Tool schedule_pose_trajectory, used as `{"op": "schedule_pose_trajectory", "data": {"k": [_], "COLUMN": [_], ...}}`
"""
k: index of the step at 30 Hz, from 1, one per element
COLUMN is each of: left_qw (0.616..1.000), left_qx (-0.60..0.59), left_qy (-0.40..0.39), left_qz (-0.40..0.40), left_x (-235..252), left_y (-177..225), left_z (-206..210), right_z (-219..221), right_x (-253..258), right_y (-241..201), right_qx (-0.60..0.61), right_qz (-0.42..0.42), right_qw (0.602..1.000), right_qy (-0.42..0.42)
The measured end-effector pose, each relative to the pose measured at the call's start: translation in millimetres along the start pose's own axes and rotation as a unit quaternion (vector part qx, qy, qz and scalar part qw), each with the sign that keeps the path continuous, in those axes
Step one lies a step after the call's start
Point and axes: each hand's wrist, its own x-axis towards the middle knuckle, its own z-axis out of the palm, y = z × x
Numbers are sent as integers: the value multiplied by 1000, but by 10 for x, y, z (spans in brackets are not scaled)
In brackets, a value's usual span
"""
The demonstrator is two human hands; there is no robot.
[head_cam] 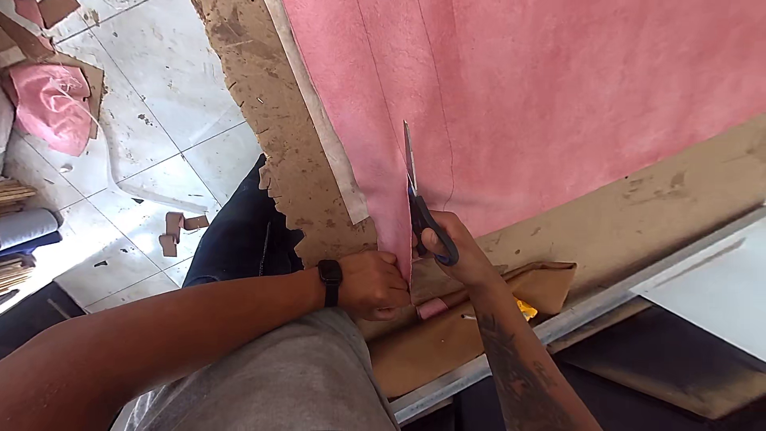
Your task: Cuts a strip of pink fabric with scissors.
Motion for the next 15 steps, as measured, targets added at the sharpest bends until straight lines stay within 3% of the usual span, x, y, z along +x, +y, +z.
{"op": "schedule_pose_trajectory", "data": {"k": [15], "left_qw": [999], "left_qx": [2], "left_qy": [-42], "left_qz": [-8], "left_x": [26], "left_y": [-13], "left_z": [-32], "right_z": [77], "right_x": [55], "right_y": [-11], "right_qx": [-12], "right_qz": [6], "right_qw": [999], "right_qy": [37]}}
